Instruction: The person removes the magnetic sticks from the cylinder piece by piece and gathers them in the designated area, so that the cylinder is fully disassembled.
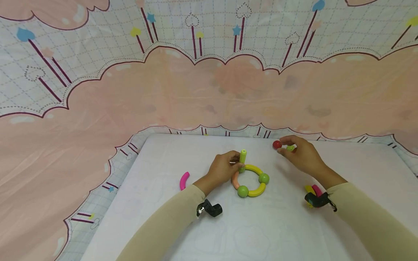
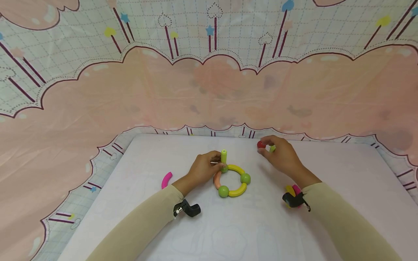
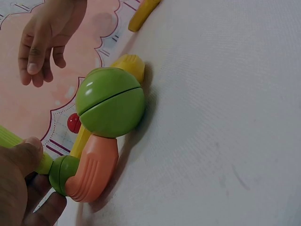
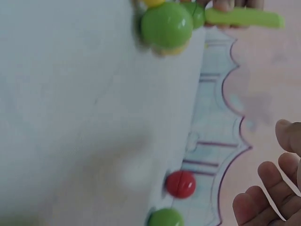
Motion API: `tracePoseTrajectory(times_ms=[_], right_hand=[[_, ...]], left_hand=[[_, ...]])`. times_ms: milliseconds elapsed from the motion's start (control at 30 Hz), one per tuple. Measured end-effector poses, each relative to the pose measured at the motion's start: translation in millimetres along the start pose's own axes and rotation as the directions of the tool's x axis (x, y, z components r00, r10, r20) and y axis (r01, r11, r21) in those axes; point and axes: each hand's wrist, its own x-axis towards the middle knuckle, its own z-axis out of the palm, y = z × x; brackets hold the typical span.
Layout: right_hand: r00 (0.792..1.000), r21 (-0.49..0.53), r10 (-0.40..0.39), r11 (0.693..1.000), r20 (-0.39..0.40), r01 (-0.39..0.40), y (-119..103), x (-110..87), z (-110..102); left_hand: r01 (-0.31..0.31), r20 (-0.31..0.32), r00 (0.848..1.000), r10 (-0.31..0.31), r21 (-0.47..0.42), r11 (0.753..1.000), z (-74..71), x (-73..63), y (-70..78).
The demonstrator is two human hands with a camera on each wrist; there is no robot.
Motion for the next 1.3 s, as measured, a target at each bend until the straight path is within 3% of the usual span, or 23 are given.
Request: tracePoseTrajectory(times_ms=[200, 500, 867, 1300], right_hand=[[0.997, 0.011, -0.081, 0.997, -0.007, 0.081, -14.7, 0.2, 9.1], [0.993, 0.037, -0.113, 0.993, 0.026, 0.112, -35.4, 2.9, 23.8], [0.973, 0.065, -0.227, 0.973, 0.051, 0.223, -54.9, 9.3, 39.8], [0.966, 0.074, -0.239, 0.970, 0.103, 0.232, -70.7, 13.4, 52.9]], left_hand=[[-0.005, 0.002, 1.000, 0.005, -0.007, 1.000, 0.3, -0.2, -0.5], [-0.004, 0.003, 1.000, 0.004, 0.001, 1.000, 0.6, -0.3, 0.4], [-0.029, -0.001, 1.000, 0.029, -0.006, 1.000, 1.0, 0.2, -0.7], [-0.054, -0.010, 0.999, 0.054, 0.019, 0.998, -0.1, 1.3, -1.7]])
